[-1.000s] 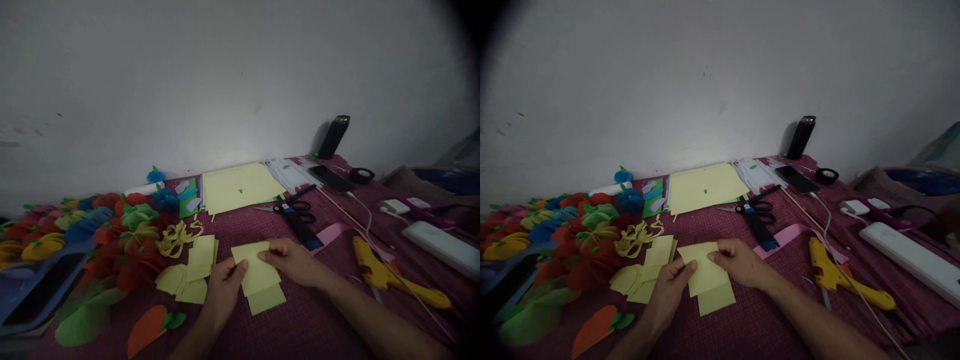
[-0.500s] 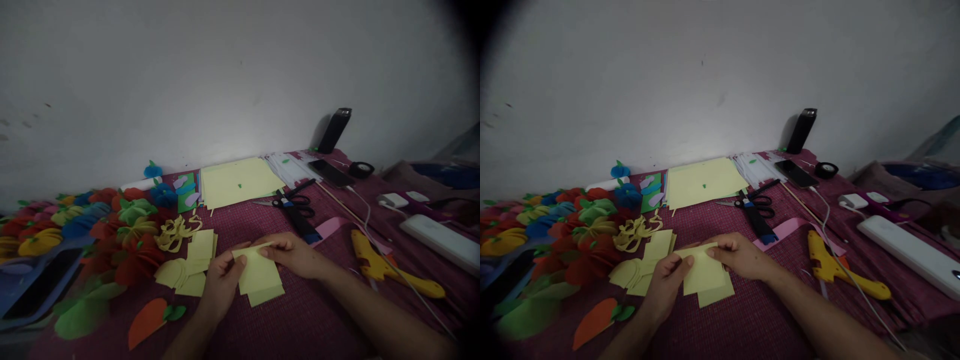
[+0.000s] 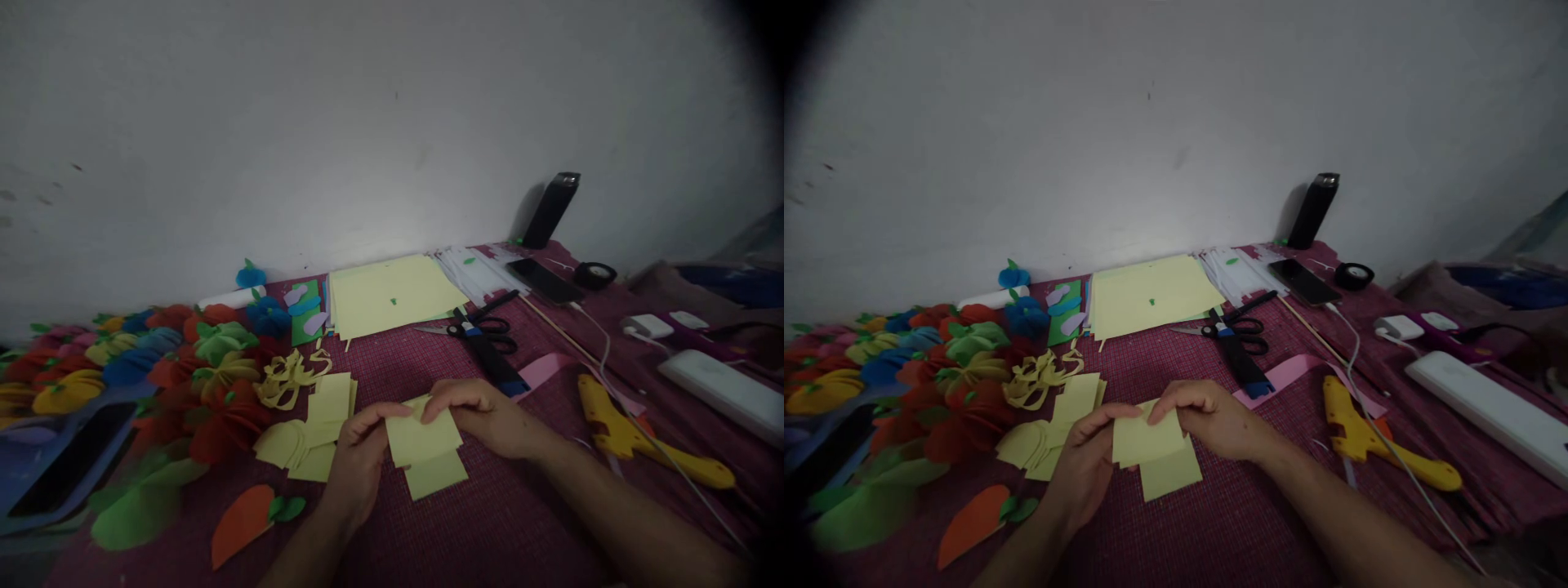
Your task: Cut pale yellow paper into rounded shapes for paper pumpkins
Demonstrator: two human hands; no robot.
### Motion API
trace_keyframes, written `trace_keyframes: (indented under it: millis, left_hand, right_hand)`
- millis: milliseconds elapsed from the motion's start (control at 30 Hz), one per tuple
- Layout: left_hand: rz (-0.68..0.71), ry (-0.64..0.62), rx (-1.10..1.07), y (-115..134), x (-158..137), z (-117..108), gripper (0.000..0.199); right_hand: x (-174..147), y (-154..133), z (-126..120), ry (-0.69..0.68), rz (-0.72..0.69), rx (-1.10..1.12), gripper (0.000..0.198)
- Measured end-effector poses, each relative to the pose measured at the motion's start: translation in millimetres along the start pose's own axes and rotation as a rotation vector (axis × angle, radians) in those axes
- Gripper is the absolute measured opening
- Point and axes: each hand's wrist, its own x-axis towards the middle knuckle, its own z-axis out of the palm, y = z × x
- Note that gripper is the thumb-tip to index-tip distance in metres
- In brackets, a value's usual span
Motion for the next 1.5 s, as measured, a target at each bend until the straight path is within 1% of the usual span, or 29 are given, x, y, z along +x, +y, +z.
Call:
trace_keyframes:
  millis: [167, 267, 433, 500, 567, 667, 833, 900, 1000, 1100, 1167, 1333, 1500]
  left_hand:
    - [-0.028, -0.064, -0.047, 5, -1, 2, 0.039]
    - [-0.084, -0.086, -0.063, 6, -1, 3, 0.038]
    - [-0.103, -0.1, 0.084, 5, -2, 6, 0.051]
    - [-0.101, -0.088, 0.155, 4, -2, 7, 0.058]
    - [-0.099, -0.07, 0.207, 4, -2, 8, 0.059]
    - [-0.073, -0.049, 0.26, 4, -1, 8, 0.06]
    - [0.022, 0.032, 0.319, 2, 2, 6, 0.064]
    - [0.047, 0.067, 0.32, 1, 3, 5, 0.066]
    - [0.039, 0.091, 0.319, 1, 4, 6, 0.07]
    - [0.015, 0.091, 0.307, 3, 3, 7, 0.073]
    - [-0.006, 0.09, 0.258, 4, 2, 7, 0.072]
    - [-0.056, 0.097, 0.076, 7, 1, 2, 0.05]
    - [-0.134, 0.071, 0.093, 2, 3, 1, 0.043]
  right_hand:
    - [1, -2, -1, -0.002, -0.04, -0.111, 0.028]
    - [1, -1, -2, 0.0, -0.042, -0.139, 0.028]
    - [1, -5, -2, 0.005, -0.045, -0.215, 0.03]
    - [1, -6, -2, 0.004, -0.042, -0.235, 0.031]
    - [1, -7, -2, 0.003, -0.037, -0.239, 0.03]
    - [1, -5, -3, 0.003, 0.013, -0.194, 0.028]
    - [3, -1, -3, 0.125, 0.155, 0.009, 0.031]
    - [5, 2, -1, 0.129, 0.212, 0.054, 0.028]
    - [7, 9, 1, 0.078, 0.272, 0.023, 0.025]
    - [7, 16, 2, 0.063, 0.282, -0.052, 0.031]
    - [6, 17, 2, 0.061, 0.274, -0.066, 0.033]
    - [6, 14, 2, 0.077, 0.264, -0.082, 0.032]
    - [6, 15, 3, 0.062, 0.267, -0.119, 0.033]
